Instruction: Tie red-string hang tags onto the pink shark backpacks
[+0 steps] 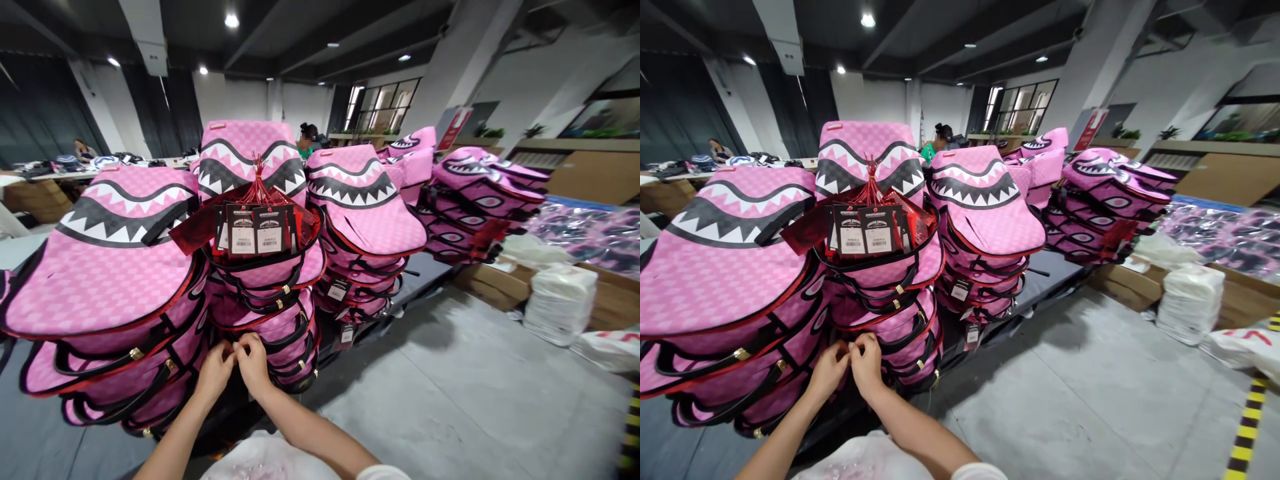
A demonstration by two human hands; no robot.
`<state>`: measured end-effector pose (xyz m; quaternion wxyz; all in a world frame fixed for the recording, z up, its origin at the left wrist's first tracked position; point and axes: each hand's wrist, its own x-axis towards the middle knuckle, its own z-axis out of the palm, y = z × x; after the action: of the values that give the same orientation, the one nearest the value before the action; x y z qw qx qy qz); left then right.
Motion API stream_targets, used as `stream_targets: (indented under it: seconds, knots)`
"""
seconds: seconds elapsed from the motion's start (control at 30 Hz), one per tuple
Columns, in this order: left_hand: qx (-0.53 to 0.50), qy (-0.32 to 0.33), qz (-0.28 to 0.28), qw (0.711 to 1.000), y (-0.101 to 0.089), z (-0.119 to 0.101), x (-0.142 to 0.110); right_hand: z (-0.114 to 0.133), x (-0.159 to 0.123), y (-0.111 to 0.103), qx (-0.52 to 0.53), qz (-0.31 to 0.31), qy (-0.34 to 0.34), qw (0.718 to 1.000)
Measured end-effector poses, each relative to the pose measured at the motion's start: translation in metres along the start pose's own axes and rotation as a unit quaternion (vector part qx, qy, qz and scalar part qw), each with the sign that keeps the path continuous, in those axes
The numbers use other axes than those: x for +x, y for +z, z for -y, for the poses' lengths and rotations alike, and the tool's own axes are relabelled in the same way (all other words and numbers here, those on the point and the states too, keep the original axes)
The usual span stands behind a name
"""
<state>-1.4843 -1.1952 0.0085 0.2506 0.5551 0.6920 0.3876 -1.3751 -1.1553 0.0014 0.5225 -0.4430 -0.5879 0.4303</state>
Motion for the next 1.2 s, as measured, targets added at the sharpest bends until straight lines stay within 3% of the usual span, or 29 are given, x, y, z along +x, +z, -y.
stream_targets:
  seconds: [0.1, 0.3, 0.4, 0.47, 0.53, 0.57, 0.63, 0.67, 0.73, 0.83, 0.9, 1.03, 1.1, 1.2]
  knots:
    - [-0.024, 0.022, 0.025, 0.999, 0.0, -0.004, -0.001, 0.0, 0.001, 0.0, 0.008, 0.002, 0.0, 1.0]
    - [0.04, -0.006, -0.013, 0.999, 0.005, -0.007, -0.005, -0.001, 0.001, -0.007, -0.001, 0.033, 0.007, 0.999]
    - [0.026, 0.002, 0.011, 1.0, 0.0, -0.005, -0.006, 0.022, 0.01, -0.043, -0.011, 0.163, 0.024, 0.986]
    - [0.026, -0.003, 0.003, 1.0, -0.013, -0.014, -0.009, 0.058, 0.026, -0.085, -0.012, 0.269, 0.04, 0.962]
    - [0.007, -0.002, -0.011, 1.0, -0.035, -0.038, -0.014, 0.11, 0.056, -0.131, 0.026, 0.344, 0.036, 0.938]
    - [-0.007, 0.009, -0.019, 1.0, -0.048, -0.057, -0.016, 0.138, 0.077, -0.151, 0.024, 0.324, -0.005, 0.946]
    - [-0.027, 0.056, -0.053, 0.997, -0.077, -0.107, -0.017, 0.19, 0.13, -0.177, -0.013, 0.158, -0.159, 0.974]
    - [-0.014, 0.089, -0.1, 0.991, -0.092, -0.136, -0.013, 0.211, 0.16, -0.181, -0.043, 0.075, -0.238, 0.967]
    - [0.013, 0.151, -0.206, 0.967, -0.119, -0.195, 0.007, 0.238, 0.223, -0.171, -0.113, 0.002, -0.342, 0.933]
    - [0.047, 0.24, -0.279, 0.928, -0.144, -0.268, 0.069, 0.247, 0.298, -0.135, -0.195, 0.078, -0.363, 0.908]
    - [0.05, 0.272, -0.263, 0.924, -0.15, -0.3, 0.122, 0.246, 0.325, -0.113, -0.235, 0.125, -0.339, 0.902]
    - [0.06, 0.204, -0.228, 0.95, -0.146, -0.332, 0.21, 0.248, 0.336, -0.097, -0.286, 0.111, -0.343, 0.888]
    - [0.086, 0.16, -0.237, 0.954, -0.139, -0.338, 0.236, 0.25, 0.332, -0.098, -0.295, 0.11, -0.349, 0.883]
    - [0.098, 0.134, -0.221, 0.961, -0.127, -0.339, 0.254, 0.255, 0.328, -0.101, -0.304, 0.12, -0.35, 0.878]
